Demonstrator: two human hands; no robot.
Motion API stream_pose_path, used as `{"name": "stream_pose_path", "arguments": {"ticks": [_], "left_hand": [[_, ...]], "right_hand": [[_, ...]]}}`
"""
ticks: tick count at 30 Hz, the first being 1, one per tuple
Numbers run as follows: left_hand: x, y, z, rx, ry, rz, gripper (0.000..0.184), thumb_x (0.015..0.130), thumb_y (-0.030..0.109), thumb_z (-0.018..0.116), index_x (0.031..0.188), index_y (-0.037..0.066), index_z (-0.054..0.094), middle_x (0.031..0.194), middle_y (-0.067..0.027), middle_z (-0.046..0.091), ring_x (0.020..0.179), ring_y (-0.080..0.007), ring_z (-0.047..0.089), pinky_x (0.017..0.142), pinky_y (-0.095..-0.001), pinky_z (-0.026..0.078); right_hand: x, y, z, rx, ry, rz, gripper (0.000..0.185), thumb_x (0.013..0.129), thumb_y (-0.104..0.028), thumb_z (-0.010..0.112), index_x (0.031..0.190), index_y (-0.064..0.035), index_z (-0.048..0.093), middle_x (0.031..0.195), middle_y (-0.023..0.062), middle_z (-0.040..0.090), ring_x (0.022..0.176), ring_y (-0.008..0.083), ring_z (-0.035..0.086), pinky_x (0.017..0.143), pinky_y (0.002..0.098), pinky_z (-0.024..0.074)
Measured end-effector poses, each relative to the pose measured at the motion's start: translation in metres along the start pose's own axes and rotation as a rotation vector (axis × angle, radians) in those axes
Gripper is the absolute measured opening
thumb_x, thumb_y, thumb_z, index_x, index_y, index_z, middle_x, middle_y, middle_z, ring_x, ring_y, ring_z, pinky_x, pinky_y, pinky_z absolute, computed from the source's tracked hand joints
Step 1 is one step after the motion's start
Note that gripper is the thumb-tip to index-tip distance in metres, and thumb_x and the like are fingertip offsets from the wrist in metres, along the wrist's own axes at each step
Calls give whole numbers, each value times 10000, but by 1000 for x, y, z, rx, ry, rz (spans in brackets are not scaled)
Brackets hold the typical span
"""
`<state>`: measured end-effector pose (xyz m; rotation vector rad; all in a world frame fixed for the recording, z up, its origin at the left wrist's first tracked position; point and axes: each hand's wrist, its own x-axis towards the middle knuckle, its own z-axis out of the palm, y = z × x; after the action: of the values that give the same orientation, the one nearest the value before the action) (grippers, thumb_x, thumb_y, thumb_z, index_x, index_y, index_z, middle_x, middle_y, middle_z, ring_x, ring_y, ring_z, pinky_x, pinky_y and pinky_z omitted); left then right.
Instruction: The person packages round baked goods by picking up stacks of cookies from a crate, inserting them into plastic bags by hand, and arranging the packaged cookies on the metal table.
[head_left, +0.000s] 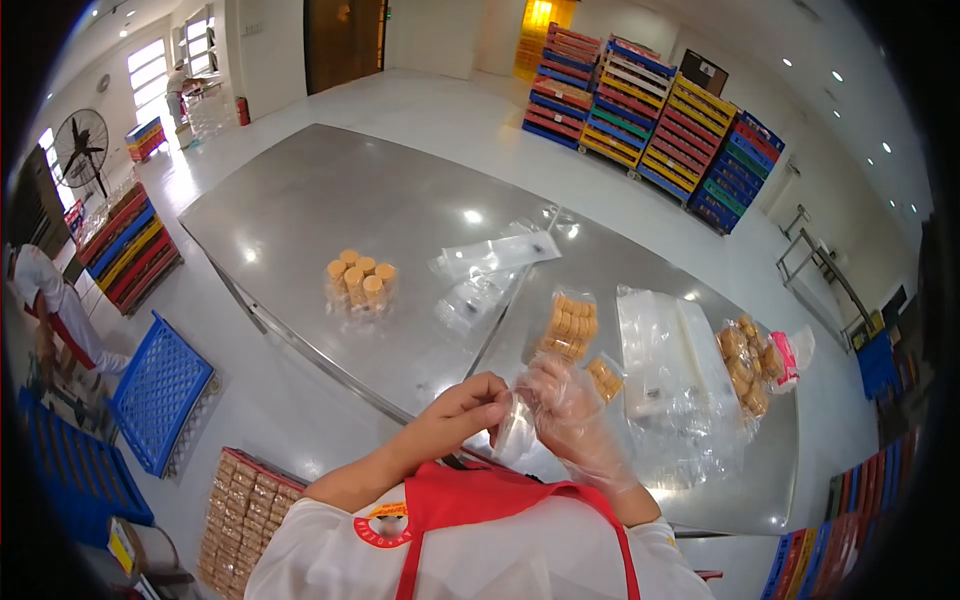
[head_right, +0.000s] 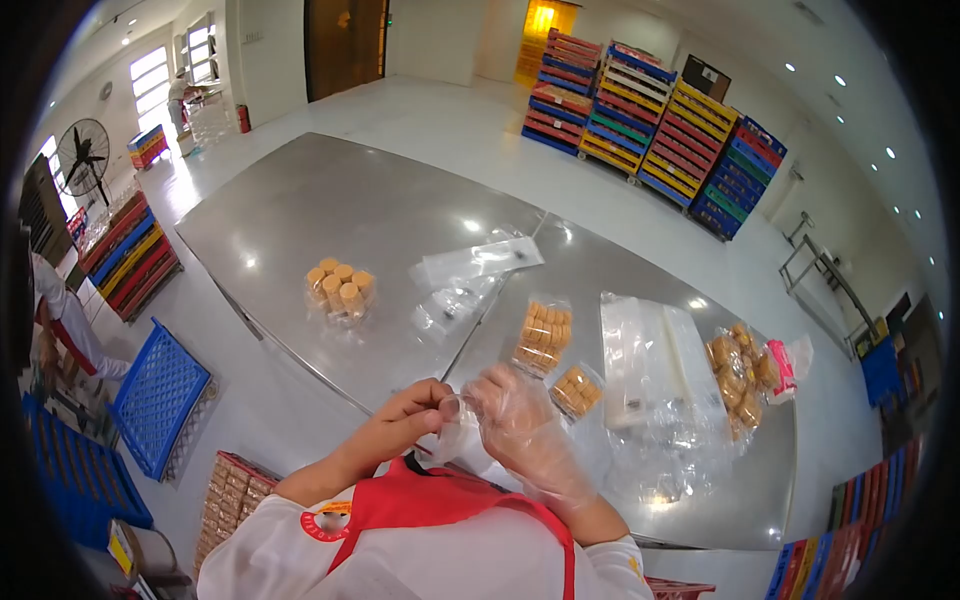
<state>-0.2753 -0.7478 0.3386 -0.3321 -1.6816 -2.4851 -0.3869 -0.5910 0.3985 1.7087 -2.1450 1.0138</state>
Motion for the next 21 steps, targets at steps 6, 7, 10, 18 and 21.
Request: {"name": "stream_pose_path", "arguments": {"ticks": [6,7,10,18,21], "left_hand": [[-6,-6,-6,-11,-41,58,224,985,237,568,1058,27,541,984,-18,556,927,-101,529,840,-274,435],[-6,-5,-6,-7,-52,76,219,982,233,568,1058,28,546,996,-19,556,939,-103,525,847,-275,430],[-6,5,6,106,-52,95,139,960,140,582,1012,13,555,986,-40,568,902,-123,541,807,-272,448],[15,-2,24,565,-43,219,58,851,20,594,901,-2,575,861,-91,585,784,-190,573,720,-291,475],[33,-14,21,677,-147,241,93,801,-14,585,890,-3,560,833,-88,570,754,-198,552,696,-287,464]], "right_hand": [[-5,3,-6,53,-127,49,85,822,-26,642,900,-47,617,870,117,572,838,339,583,720,435,462],[-5,1,-9,76,-131,69,81,825,-32,643,900,-46,616,869,115,572,839,339,581,721,436,462],[-4,-1,-17,141,-135,104,71,839,-49,643,905,-46,618,884,115,572,855,336,578,733,429,465],[-34,13,-2,1070,-65,200,442,933,-230,645,1335,-100,516,1233,118,563,1133,264,554,987,363,453],[-49,18,-1,865,-203,418,647,938,-261,655,1483,-130,332,1341,121,510,1181,231,533,1032,345,425]]}}
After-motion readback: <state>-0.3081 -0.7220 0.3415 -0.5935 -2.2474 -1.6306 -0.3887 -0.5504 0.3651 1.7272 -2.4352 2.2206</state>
